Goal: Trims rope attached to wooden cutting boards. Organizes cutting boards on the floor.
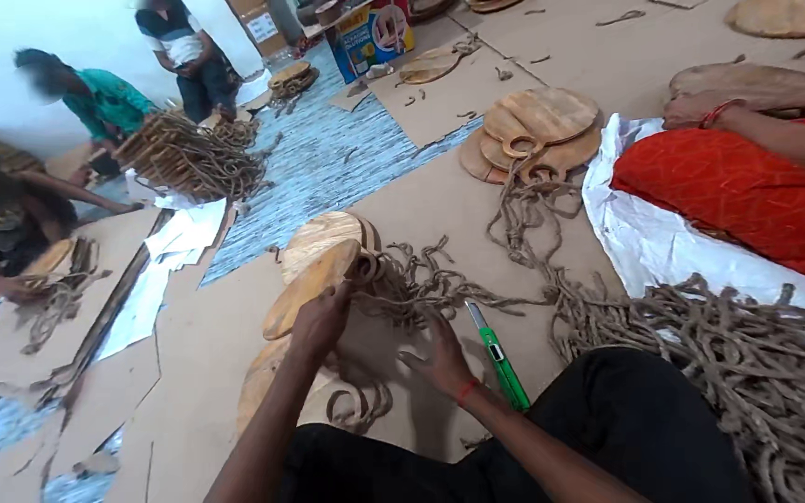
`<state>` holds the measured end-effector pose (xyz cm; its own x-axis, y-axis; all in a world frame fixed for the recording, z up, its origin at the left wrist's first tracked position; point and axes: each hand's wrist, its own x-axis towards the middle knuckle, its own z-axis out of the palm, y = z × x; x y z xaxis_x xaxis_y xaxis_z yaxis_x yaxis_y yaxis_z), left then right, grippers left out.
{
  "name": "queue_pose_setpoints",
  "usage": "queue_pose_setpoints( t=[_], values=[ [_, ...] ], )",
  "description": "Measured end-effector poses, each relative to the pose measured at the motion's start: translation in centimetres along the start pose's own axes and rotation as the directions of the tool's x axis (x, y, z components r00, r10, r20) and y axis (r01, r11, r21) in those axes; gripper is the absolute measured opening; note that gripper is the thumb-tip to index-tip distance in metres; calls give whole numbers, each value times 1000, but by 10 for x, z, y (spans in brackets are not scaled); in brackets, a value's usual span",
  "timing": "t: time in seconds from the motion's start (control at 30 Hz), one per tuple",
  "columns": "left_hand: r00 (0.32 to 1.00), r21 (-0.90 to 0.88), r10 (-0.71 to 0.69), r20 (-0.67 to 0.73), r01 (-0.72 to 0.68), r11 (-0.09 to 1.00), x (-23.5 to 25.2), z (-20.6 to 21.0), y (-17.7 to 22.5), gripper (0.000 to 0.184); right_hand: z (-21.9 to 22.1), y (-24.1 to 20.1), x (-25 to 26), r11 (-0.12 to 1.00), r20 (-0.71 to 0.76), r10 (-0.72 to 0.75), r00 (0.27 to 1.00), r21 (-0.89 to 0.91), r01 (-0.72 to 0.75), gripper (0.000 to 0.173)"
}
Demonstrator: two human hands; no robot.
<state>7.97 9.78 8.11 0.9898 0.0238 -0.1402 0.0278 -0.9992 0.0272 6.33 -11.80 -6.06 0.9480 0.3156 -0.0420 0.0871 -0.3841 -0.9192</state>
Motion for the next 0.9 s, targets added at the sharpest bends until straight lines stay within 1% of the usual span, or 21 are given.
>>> queue_pose_setpoints(
  t=[0.03, 0.07, 0.1, 0.13, 0.17, 0.23, 0.27, 0.3, 0.33, 0.4, 0.43, 0.5, 0.57, 0.63, 0.67, 0.73, 0.77, 0.8, 0.83, 0.87, 0.9],
  values=[
    [1000, 23, 13, -6, -12, 1000, -13, 0, 9, 32, 14, -15, 10, 999, -16, -45, 999, -23, 45, 105],
    [1000, 51, 22, -7, -22, 998, -25, 1, 16, 31, 26, -30, 20, 995, 14, -66, 998, -74, 67, 114],
    [1000, 78, 29, -5, -29, 997, -38, 2, 21, 32, 36, -44, 28, 988, 103, -46, 994, -145, 61, 118],
    [999, 98, 37, -4, -37, 995, -50, 3, 23, 33, 45, -56, 33, 974, 221, -7, 975, -219, 56, 115],
    [999, 106, 40, -14, -38, 994, -60, 3, 23, 34, 53, -64, 34, 962, 319, 13, 948, -261, 75, 103],
    [996, 108, 25, -87, -16, 994, -77, 2, 13, 35, 60, -63, 30, 948, 488, 13, 873, -283, 144, 72],
    [994, 99, -13, -106, 24, 995, -84, -1, 6, 35, 57, -56, 26, 939, 539, 18, 842, -298, 170, 56],
    [992, 87, -75, -98, 84, 993, -90, -5, -3, 35, 48, -47, 21, 919, 563, 38, 825, -343, 192, 45],
    [986, 81, -145, -80, 152, 985, -95, -9, -12, 37, 35, -34, 17, 896, 547, 61, 835, -398, 195, 38],
    [961, 98, -274, -23, 275, 956, -100, -11, -30, 39, 2, 0, 14, 860, 437, 47, 898, -475, 186, 33],
    [945, 111, -326, 18, 322, 940, -102, -4, -40, 40, -18, 15, 13, 851, 382, 22, 924, -491, 183, 32],
    [917, 125, -383, 114, 370, 921, -106, 22, -59, 45, -57, 41, 8, 841, 320, -75, 945, -489, 232, 30],
    [875, 99, -434, 214, 422, 901, -111, 50, -76, 51, -86, 60, -3, 837, 255, -204, 945, -455, 304, 28],
    [794, 29, -508, 335, 530, 848, -109, 69, -90, 57, -104, 69, -17, 867, 146, -284, 948, -384, 319, 20],
    [746, 10, -516, 421, 565, 825, -108, 74, -95, 60, -110, 72, -24, 892, 84, -291, 953, -337, 302, 19],
    [666, 70, -513, 541, 572, 817, -105, 81, -92, 64, -116, 75, -35, 936, 18, -233, 972, -268, 230, 21],
    [672, 107, -502, 544, 538, 836, -100, 82, -83, 64, -117, 74, -38, 949, 15, -191, 981, -251, 189, 22],
    [714, 97, -461, 528, 488, 867, -92, 80, -69, 64, -116, 70, -39, 957, 20, -155, 988, -245, 155, 23],
    [789, 23, -367, 493, 410, 912, -83, 82, -54, 66, -113, 66, -41, 962, 32, -117, 993, -243, 122, 24],
    [873, -101, -233, 428, 303, 948, -74, 88, -34, 66, -109, 62, -44, 967, 48, -82, 995, -239, 92, 23],
    [936, -240, -89, 340, 178, 954, -69, 95, -8, 66, -104, 59, -48, 972, 64, -55, 996, -225, 68, 23]
  ],
)
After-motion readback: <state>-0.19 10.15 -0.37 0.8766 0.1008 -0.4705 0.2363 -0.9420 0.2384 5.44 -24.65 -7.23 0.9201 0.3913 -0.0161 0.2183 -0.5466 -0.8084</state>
